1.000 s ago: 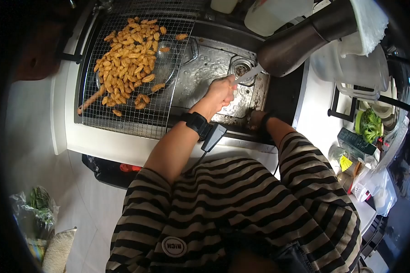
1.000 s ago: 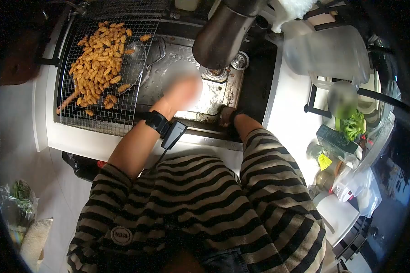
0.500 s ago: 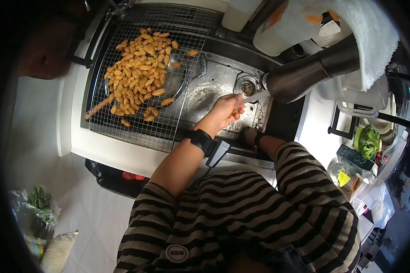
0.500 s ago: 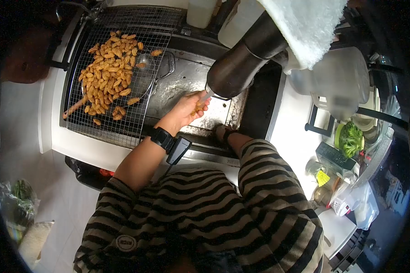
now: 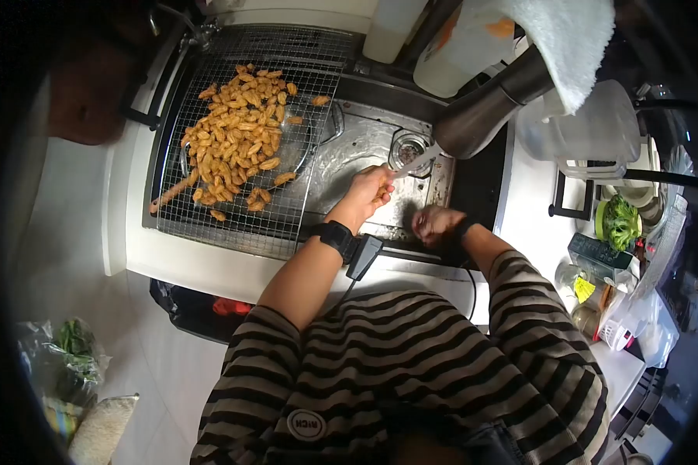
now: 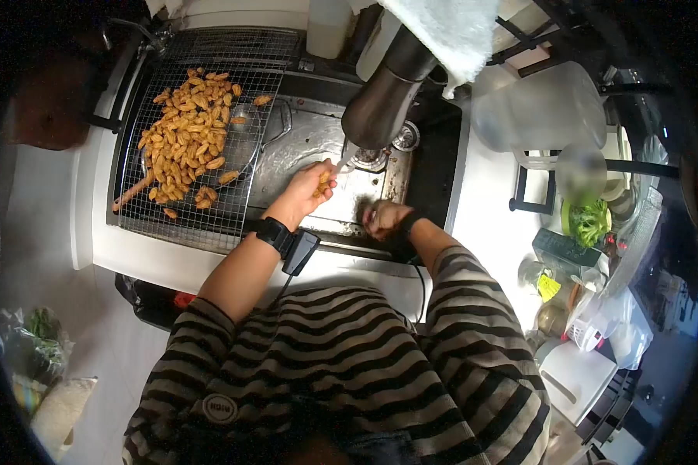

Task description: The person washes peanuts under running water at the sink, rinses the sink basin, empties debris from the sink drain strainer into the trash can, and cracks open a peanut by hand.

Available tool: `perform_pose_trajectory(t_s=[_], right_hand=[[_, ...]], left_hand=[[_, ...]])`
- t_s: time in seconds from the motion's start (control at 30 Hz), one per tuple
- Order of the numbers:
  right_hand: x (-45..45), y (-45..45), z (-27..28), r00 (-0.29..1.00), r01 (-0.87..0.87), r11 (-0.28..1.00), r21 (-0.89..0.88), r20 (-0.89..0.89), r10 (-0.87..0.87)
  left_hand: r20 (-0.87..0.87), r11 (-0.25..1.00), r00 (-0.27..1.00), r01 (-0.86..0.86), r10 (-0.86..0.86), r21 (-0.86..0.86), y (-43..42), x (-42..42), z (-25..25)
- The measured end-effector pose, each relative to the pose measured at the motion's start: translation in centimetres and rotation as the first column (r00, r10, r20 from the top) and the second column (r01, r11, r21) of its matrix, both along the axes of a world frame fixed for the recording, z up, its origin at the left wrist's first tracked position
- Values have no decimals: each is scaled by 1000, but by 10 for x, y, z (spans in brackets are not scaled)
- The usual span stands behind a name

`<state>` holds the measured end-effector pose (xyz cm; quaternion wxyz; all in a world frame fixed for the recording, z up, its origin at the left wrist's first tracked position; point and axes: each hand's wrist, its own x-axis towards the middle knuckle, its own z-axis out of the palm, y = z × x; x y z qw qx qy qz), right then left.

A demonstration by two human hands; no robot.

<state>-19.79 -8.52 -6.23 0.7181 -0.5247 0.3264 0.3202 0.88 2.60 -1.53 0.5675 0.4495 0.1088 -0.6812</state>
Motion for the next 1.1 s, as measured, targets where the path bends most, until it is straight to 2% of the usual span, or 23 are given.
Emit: perform_pose_trajectory(t_s=[0.03, 0.07, 0.1, 0.2, 0.23, 0.27, 0.33, 0.43, 0.47, 0.57, 0.6, 0.7, 0.73, 0.8, 0.9, 1.0, 1.03, 1.07, 1.1], right_hand=[[13, -1, 15, 997, 13, 991, -130, 75, -3], [22, 0, 32, 953, 259, 965, 38, 150, -262], [40, 6, 64, 910, 390, 919, -54, 177, -376], [67, 14, 88, 751, 585, 796, -153, 474, -460], [75, 19, 96, 688, 634, 758, -156, 562, -460], [79, 25, 100, 728, 598, 718, -356, 616, -301], [86, 39, 111, 796, 511, 502, -698, 604, 30], [92, 62, 145, 730, 575, 437, -692, 674, 107], [89, 66, 151, 715, 603, 498, -623, 699, 7], [77, 62, 132, 565, 795, 418, -439, 786, -250], [74, 63, 138, 483, 841, 447, -306, 797, -363], [69, 64, 142, 467, 878, 297, -375, 807, -362], [66, 62, 140, 563, 826, 194, -530, 795, -226], [68, 65, 141, 534, 845, 165, -509, 793, -293], [69, 67, 132, 511, 859, 162, -486, 790, -338], [70, 66, 126, 544, 837, 124, -532, 788, -288], [71, 66, 127, 563, 824, 102, -557, 785, -260], [73, 66, 126, 542, 836, 122, -534, 775, -325], [75, 64, 124, 551, 831, 117, -544, 772, -318]], left_hand=[[-6, 999, 1000, -23, 23, 29, 2, 0, -5], [-12, 997, 999, -46, 47, 60, 4, 0, -9], [-49, 995, 996, -67, 71, 70, 4, -1, -11], [-154, 989, 979, -118, 131, 90, 0, -10, -16], [-229, 989, 962, -145, 149, 34, -2, -13, -12], [-305, 984, 939, -174, 160, -21, -4, -16, -7], [-425, 955, 892, -243, 152, -167, -5, -15, 9], [-357, 920, 925, -248, 130, -305, -3, -8, 25], [-380, 915, 918, -248, 116, -318, -3, -5, 26], [-385, 918, 917, -235, 101, -319, 0, -2, 36], [-417, 918, 904, -243, 97, -314, 1, -1, 40], [-474, 943, 872, -253, 124, -218, 0, -4, 40], [-484, 945, 865, -256, 130, -204, -1, -5, 37], [-502, 950, 853, -260, 142, -172, -3, -6, 27], [-418, 931, 908, -120, -38, -346, -6, -4, 21], [-186, 964, 982, -16, -35, -265, -6, -5, 42], [-171, 967, 982, 30, -75, -252, -7, -5, 47], [-156, 968, 981, 75, -114, -239, -8, -3, 51], [-141, 967, 978, 120, -154, -225, -10, -2, 51]])
